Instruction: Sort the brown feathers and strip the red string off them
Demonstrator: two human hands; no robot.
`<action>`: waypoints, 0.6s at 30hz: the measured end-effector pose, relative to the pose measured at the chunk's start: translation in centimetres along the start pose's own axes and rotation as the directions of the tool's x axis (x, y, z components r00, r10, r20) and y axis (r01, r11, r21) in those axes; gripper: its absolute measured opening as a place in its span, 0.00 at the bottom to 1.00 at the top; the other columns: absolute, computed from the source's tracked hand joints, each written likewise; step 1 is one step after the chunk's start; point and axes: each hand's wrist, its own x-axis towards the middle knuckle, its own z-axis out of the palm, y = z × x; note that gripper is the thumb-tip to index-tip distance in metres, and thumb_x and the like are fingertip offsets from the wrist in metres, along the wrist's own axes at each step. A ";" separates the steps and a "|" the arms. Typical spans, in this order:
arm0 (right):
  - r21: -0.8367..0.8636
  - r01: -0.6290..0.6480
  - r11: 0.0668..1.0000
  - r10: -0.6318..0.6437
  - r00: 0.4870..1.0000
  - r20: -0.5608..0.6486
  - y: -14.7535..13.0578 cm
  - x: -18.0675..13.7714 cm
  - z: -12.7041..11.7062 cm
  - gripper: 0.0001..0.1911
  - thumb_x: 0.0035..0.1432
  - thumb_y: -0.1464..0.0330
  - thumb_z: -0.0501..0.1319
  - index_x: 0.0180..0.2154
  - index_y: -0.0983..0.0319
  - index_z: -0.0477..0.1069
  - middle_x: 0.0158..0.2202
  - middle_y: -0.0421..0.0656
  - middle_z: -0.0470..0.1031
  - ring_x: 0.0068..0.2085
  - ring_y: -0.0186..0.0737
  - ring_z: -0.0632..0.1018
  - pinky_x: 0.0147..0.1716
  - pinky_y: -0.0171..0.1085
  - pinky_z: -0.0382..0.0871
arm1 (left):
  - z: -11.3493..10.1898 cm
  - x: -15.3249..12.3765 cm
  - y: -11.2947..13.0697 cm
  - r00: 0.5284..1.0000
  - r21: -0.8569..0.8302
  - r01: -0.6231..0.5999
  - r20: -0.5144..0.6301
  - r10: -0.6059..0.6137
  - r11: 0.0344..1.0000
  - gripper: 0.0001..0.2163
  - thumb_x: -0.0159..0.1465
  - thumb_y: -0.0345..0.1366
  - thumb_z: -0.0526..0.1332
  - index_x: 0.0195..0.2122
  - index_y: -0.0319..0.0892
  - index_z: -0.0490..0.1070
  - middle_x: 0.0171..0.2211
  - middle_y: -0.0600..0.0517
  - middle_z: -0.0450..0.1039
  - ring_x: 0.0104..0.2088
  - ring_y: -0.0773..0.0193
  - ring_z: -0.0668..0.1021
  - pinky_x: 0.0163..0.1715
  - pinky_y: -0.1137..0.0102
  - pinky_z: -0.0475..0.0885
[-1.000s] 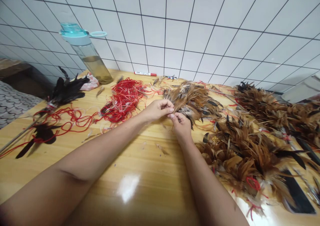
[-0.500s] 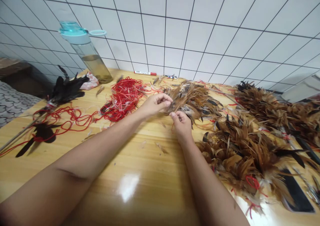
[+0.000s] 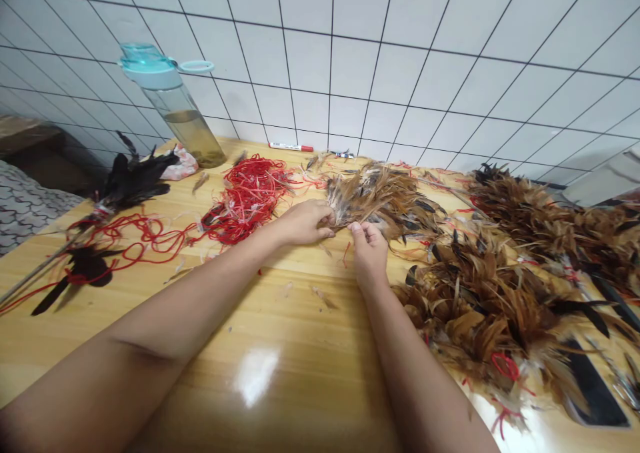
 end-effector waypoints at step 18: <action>-0.100 0.027 0.995 -0.026 1.000 0.015 0.0 -0.2 0.1 0.13 0.53 0.58 0.59 0.29 0.62 0.70 0.18 0.34 0.59 0.23 0.32 0.61 0.26 0.33 0.56 | -0.4 0.0 -0.1 0.997 -0.038 -0.033 0.072 0.036 0.999 0.04 0.55 0.32 0.57 0.30 0.40 0.71 0.29 0.52 0.73 0.29 0.67 0.71 0.29 0.73 0.62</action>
